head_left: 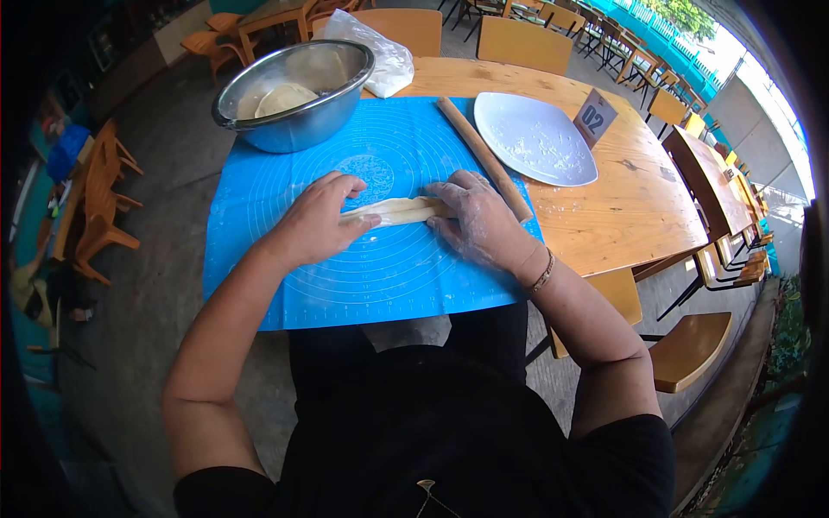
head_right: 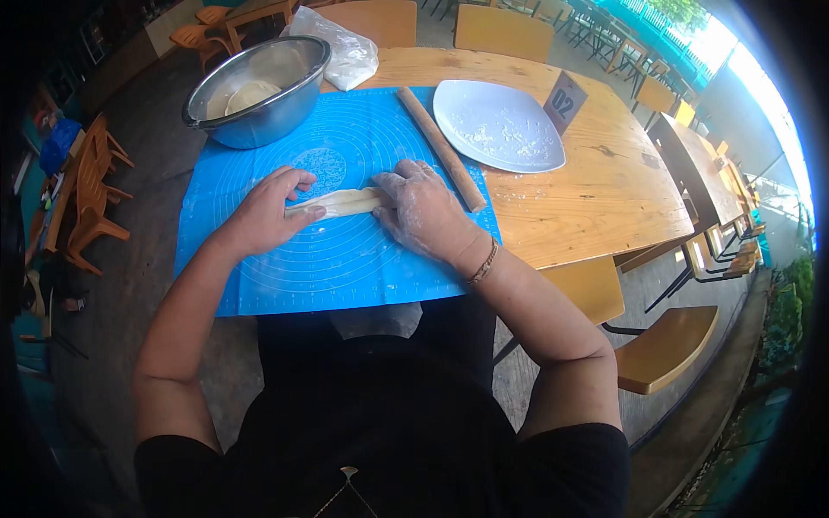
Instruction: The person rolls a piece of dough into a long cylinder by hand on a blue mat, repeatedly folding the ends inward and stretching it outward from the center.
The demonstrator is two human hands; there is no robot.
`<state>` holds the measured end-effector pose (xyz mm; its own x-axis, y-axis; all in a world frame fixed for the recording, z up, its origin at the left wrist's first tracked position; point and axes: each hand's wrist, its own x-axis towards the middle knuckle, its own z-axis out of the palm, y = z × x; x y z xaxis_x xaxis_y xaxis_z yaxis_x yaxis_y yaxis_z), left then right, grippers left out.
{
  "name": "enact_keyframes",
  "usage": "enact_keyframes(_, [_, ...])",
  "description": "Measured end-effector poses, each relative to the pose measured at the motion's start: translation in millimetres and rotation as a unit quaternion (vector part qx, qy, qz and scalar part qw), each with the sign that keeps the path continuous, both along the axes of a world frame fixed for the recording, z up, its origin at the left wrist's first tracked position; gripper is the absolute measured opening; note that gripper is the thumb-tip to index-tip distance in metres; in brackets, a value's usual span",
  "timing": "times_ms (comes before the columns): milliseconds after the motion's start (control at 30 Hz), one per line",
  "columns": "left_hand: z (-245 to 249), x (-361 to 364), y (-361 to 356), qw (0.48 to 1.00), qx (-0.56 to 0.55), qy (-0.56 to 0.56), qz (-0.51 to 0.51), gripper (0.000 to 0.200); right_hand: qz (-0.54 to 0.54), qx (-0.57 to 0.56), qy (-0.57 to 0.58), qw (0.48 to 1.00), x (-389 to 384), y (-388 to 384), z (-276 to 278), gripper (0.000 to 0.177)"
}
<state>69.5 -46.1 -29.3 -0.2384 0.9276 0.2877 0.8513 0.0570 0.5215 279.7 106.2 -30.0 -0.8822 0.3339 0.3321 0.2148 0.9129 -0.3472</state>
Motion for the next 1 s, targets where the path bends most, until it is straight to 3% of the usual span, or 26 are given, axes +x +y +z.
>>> enact_keyframes(133, [17.1,-4.3,16.0,0.993,-0.120,0.021,0.010,0.036,0.023,0.001,0.047,0.999,-11.7,16.5,-12.4,0.026])
enact_keyframes(200, [13.6,-12.0,27.1,0.986,-0.159,0.003,-0.051,0.032,0.029,0.014,0.008,0.999,-20.1,22.8,-9.8,0.021])
enact_keyframes(300, [11.9,-8.8,34.2,0.992,-0.101,0.069,-0.028,0.024,0.022,0.018,-0.012,1.000,-22.7,20.2,3.1,0.017])
enact_keyframes(433, [12.5,5.3,27.6,0.995,-0.086,0.041,-0.003,0.019,0.029,0.033,0.006,0.999,-25.6,19.6,0.2,0.014])
enact_keyframes(500, [3.3,8.2,22.3,0.997,-0.002,0.068,-0.027,0.020,0.038,0.019,0.002,0.999,-28.2,20.2,-6.3,0.014])
enact_keyframes(533, [4.0,6.4,23.9,0.997,-0.003,0.067,-0.026,0.020,0.040,0.018,0.002,0.999,-29.5,20.2,-6.9,0.014])
enact_keyframes(600, [10.3,-1.1,34.8,0.994,-0.106,-0.022,-0.011,0.025,0.044,0.007,-0.015,0.999,-32.8,22.2,-3.5,0.014])
enact_keyframes(733, [17.9,-11.4,46.8,0.986,-0.160,-0.043,-0.028,0.023,0.028,-0.018,-0.051,0.998,-47.3,27.6,3.1,0.016])
enact_keyframes(800, [22.7,-12.4,52.0,0.976,-0.211,-0.038,-0.037,0.020,0.014,-0.107,-0.114,0.988,-54.2,26.7,10.7,0.020])
enact_keyframes(1000, [12.2,-10.8,46.3,0.991,-0.127,-0.029,-0.041,0.028,0.060,-0.091,-0.064,0.992,-66.2,24.6,0.6,0.023])
